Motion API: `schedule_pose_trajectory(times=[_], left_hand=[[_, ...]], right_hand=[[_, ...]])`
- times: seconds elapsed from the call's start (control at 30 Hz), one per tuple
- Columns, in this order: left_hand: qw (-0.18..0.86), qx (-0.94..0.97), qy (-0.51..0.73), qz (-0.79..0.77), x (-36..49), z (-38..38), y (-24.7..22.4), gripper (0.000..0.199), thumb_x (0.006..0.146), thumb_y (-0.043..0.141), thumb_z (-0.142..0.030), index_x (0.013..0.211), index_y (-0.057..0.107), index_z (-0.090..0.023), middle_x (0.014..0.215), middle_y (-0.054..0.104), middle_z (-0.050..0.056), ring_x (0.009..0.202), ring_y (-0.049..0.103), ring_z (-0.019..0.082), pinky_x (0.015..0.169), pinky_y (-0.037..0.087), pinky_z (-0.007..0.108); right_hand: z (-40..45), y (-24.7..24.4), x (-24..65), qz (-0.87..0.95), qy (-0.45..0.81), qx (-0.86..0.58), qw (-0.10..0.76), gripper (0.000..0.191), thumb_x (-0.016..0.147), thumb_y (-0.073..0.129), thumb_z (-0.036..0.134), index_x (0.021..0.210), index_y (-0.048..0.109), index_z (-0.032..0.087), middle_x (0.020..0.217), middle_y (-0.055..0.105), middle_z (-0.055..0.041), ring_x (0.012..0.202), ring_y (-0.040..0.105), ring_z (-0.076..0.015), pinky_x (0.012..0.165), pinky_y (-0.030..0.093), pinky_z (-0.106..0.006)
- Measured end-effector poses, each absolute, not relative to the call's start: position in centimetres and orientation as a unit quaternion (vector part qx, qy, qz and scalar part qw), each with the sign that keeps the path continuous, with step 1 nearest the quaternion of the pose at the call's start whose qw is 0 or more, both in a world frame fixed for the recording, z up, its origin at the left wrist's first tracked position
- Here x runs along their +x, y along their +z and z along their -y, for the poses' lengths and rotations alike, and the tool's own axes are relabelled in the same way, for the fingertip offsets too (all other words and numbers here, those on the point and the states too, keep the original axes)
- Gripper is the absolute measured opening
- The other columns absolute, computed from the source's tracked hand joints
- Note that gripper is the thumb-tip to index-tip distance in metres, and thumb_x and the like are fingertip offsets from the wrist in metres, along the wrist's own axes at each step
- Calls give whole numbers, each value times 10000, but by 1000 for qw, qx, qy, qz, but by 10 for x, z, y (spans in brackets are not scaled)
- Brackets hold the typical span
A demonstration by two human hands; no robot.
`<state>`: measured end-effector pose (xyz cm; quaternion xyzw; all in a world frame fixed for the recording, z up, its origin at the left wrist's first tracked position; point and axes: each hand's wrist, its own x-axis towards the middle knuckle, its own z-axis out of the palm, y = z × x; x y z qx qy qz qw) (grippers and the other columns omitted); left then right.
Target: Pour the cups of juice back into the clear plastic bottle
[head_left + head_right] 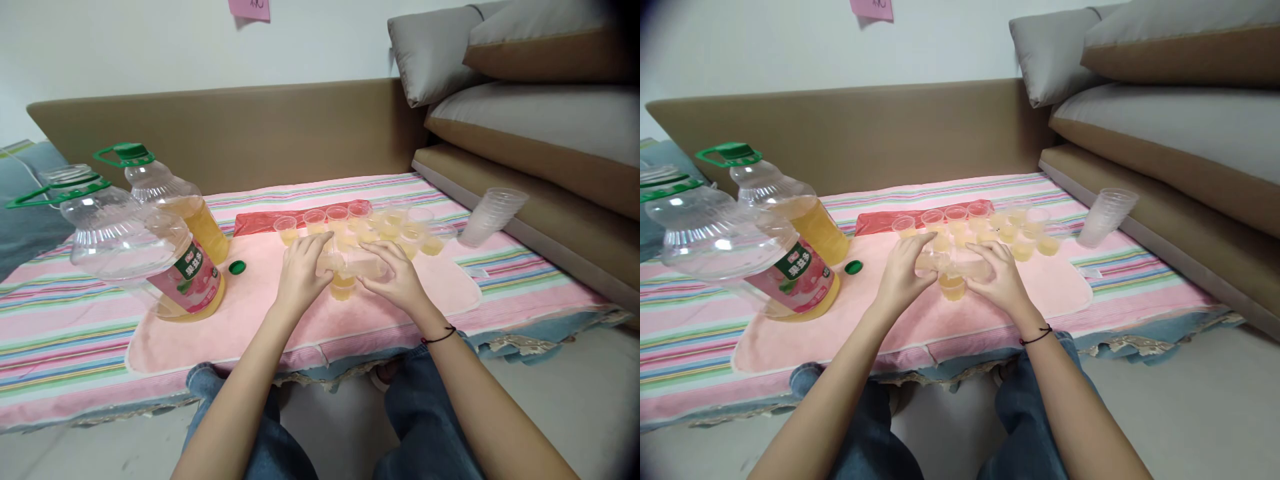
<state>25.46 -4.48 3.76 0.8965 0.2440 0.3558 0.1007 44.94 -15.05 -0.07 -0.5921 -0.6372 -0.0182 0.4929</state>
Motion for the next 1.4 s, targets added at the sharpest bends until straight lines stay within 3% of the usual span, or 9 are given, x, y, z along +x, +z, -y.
schedule_pose_trajectory(times=[1.4], left_hand=[[29,909,339,-240,254,49,41,605,761,606,-143,1358,518,-196,1289,631,95,1129,534,295,952,419,427]], right_hand=[[151,2,448,644,-50,-581,495,547,728,740,235,1249,576,273,1216,649,-86,1153,586,-315,1004,454,-512]])
